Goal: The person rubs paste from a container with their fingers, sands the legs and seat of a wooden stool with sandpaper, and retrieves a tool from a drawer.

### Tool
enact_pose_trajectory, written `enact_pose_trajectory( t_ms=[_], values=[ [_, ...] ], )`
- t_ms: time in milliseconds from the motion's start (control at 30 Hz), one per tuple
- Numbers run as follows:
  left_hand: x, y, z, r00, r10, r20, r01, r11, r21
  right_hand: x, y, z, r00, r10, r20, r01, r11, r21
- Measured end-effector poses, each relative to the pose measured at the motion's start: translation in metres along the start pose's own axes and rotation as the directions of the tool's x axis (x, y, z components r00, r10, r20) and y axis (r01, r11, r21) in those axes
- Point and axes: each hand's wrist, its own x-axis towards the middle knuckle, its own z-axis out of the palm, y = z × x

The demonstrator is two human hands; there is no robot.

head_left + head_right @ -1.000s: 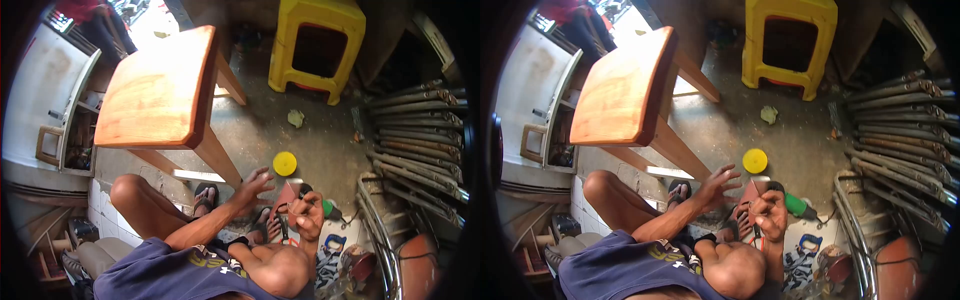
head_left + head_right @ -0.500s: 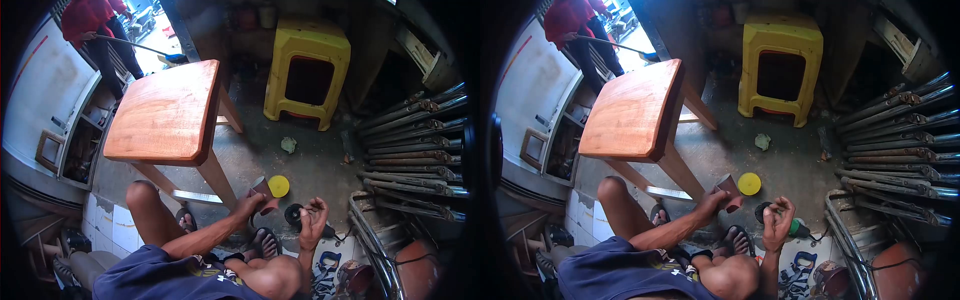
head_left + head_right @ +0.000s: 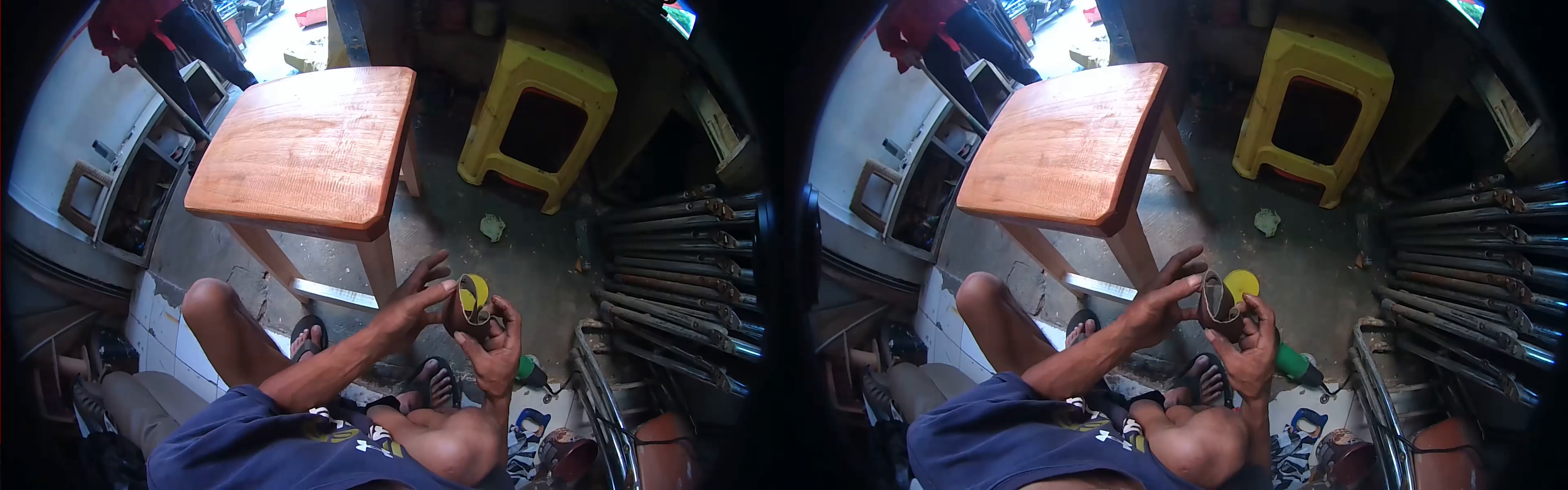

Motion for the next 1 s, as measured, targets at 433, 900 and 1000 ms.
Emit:
enact_pose_trajectory(
  t_ms=[433, 900, 1000],
  values=[
    [-0.05, 0.047, -0.031, 0.766, 0.507, 0.395, -0.55, 0.199, 0.811, 0.0, -0.001, 0.043, 0.999, 0.039, 0.036, -0.026, 0.953, -0.302],
    [-0.036, 0.219, -0.094, 0.699, 0.183, 0.691, -0.348, -0.758, 0.552, 0.049, 0.103, 0.143, 0.826, -0.52, 0.218, 0.56, 0.714, -0.421],
    [-0.033, 0.213, -0.096, 0.641, 0.235, 0.731, -0.33, -0.776, 0.538, 0.035, 0.119, 0.136, 0.985, -0.108, 0.135, 0.164, 0.823, -0.544]
  ],
)
